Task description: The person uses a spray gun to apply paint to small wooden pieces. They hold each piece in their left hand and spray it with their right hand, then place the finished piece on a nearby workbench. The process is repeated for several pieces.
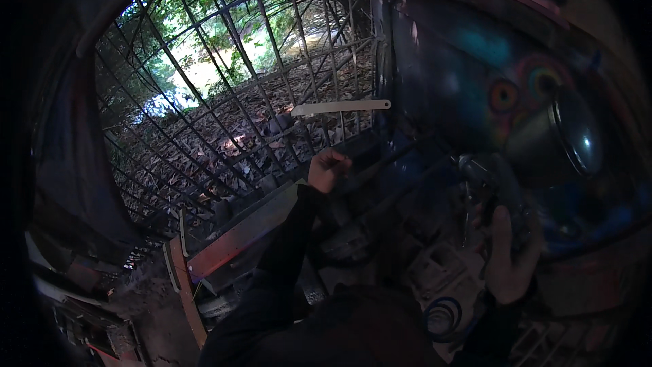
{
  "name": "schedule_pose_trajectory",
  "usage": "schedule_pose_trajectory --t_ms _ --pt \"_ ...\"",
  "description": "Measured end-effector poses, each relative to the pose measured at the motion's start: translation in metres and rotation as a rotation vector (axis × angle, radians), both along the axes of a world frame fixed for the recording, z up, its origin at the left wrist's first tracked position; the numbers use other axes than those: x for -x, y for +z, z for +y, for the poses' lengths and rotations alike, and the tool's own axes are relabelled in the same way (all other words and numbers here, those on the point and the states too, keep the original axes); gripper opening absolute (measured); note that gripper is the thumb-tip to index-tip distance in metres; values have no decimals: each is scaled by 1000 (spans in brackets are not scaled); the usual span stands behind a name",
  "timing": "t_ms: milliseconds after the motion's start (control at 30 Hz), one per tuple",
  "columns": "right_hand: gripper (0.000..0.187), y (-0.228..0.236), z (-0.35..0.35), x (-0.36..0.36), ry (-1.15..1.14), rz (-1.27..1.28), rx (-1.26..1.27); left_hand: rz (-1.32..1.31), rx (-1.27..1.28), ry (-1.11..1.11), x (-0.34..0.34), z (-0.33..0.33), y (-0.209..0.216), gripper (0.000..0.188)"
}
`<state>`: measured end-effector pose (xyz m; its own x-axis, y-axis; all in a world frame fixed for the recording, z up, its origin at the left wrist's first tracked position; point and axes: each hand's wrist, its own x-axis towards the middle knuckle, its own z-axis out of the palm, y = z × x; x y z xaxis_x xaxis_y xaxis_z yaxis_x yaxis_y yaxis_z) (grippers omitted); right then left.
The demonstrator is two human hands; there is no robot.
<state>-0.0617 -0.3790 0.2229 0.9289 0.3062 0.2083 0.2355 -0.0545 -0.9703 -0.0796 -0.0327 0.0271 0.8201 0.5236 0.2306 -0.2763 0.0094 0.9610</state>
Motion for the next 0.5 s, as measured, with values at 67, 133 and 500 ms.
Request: schedule_pose_trajectory --t_ms 67,133,500 --pt "24 0 4 3 16 16 -35 8 -63 67 0 1 -2 8" --pt "25 -1 5 3 30 35 -58 44 -228 195 1 2 -1 11" --pt "30 -1 -3 21 31 82 -55 271 -832 691 -2 27 0 7"
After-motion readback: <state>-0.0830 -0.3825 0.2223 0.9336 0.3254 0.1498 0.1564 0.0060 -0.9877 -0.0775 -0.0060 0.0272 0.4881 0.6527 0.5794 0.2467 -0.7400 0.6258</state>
